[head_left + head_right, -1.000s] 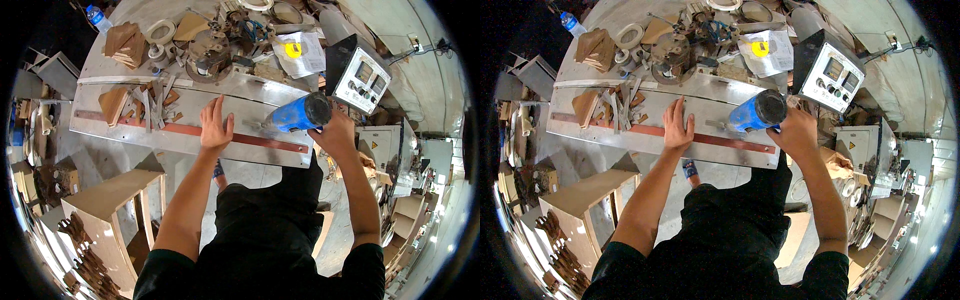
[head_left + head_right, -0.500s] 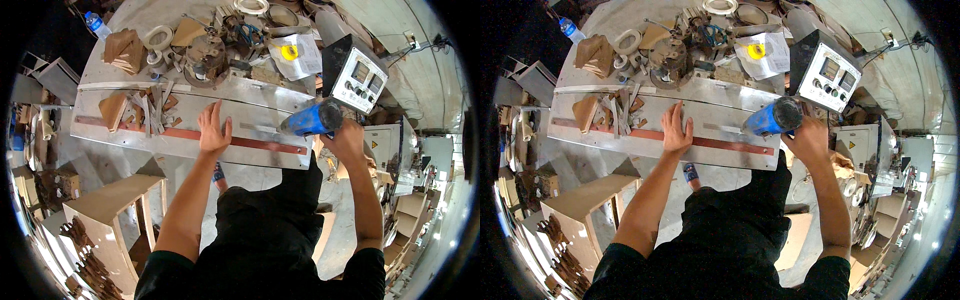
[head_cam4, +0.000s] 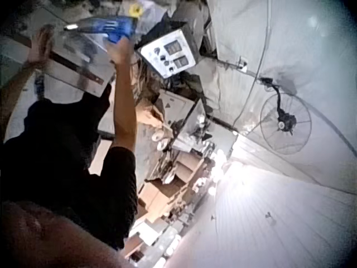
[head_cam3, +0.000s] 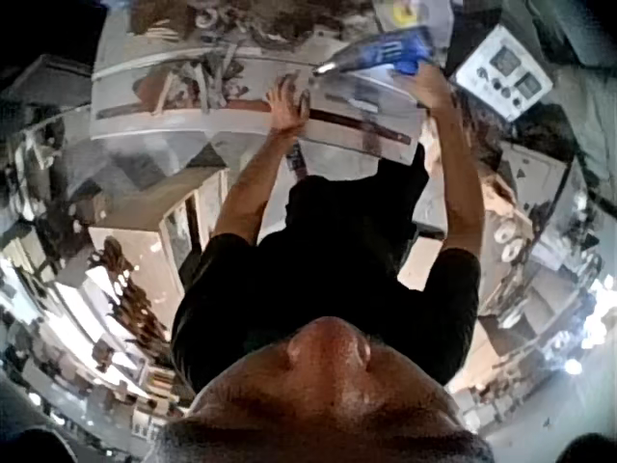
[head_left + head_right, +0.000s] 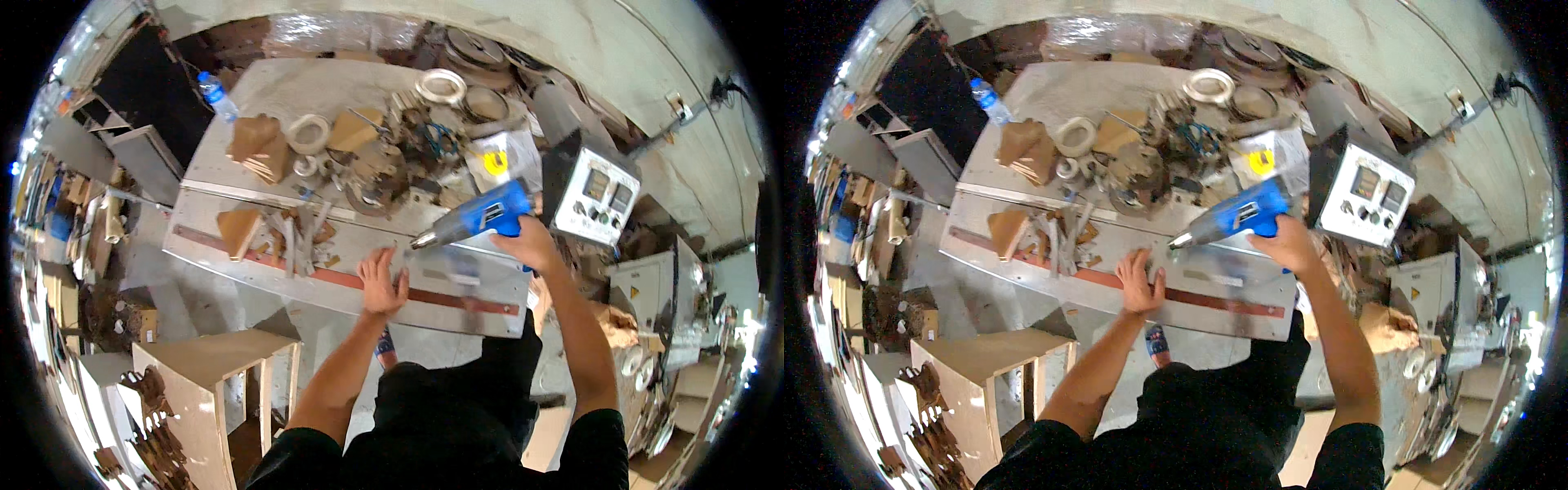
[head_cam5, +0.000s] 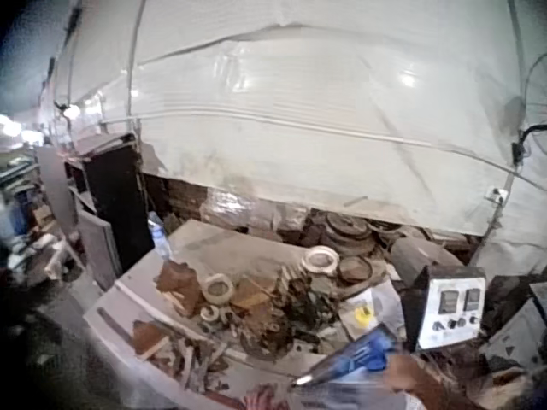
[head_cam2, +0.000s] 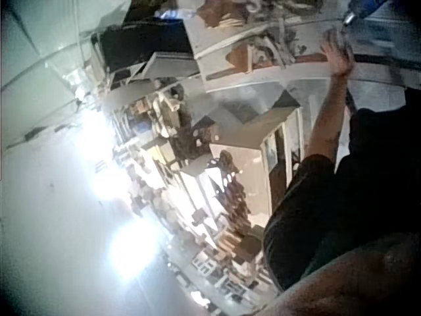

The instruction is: The person applies heat to wood veneer pieces using a heat gun, pressing and smoothing the veneer by hand to ensure a bond.

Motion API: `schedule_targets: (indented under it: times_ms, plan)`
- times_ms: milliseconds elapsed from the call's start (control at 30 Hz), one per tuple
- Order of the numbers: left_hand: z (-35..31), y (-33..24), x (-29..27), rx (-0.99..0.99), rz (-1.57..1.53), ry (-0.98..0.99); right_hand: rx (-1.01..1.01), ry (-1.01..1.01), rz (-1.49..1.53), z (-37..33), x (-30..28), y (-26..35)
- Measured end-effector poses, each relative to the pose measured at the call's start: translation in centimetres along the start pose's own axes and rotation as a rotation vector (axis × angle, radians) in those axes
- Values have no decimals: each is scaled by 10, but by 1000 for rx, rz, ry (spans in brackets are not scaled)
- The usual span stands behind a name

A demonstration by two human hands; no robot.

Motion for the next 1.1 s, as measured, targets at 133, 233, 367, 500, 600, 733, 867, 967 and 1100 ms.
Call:
schedule_targets:
  times_ms: [133, 233, 367, 500, 600, 733, 867, 967, 1100]
  plan:
    - [-5, 15, -44, -70, 158, -147, 22, 206, 496, 50, 3, -50]
    - [8, 67, -112, -212, 382, -239, 214, 299, 488, 74, 5, -65]
    - [47, 155, -204, -395, 522, -152, 278, 409, 589, 77, 9, -46]
    - [75, 208, -237, -512, 545, 301, 381, 402, 564, 91, 26, -66]
    - [69, 252, -249, -554, 549, 671, 337, 413, 571, 99, 39, -69]
    - [81, 273, -242, -452, 630, 1005, 296, 176, 440, 100, 42, -80]
    - [93, 268, -240, -483, 467, 656, 238, 86, 404, 100, 39, -114]
    - [105, 258, -248, -509, 432, 610, 157, 53, 339, 90, 43, -126]
    - [81, 252, -277, -281, 290, 341, 222, 80, 282, 63, 37, -108]
Point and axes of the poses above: each hand's wrist, its own z-axis towards the middle knuckle, its own x-axis out of the palm, y = z × x, the point moved 3 cm from there along z, towards the middle knuckle, and after that the axes turned 12 degrees about x, right-handed, at the moved point
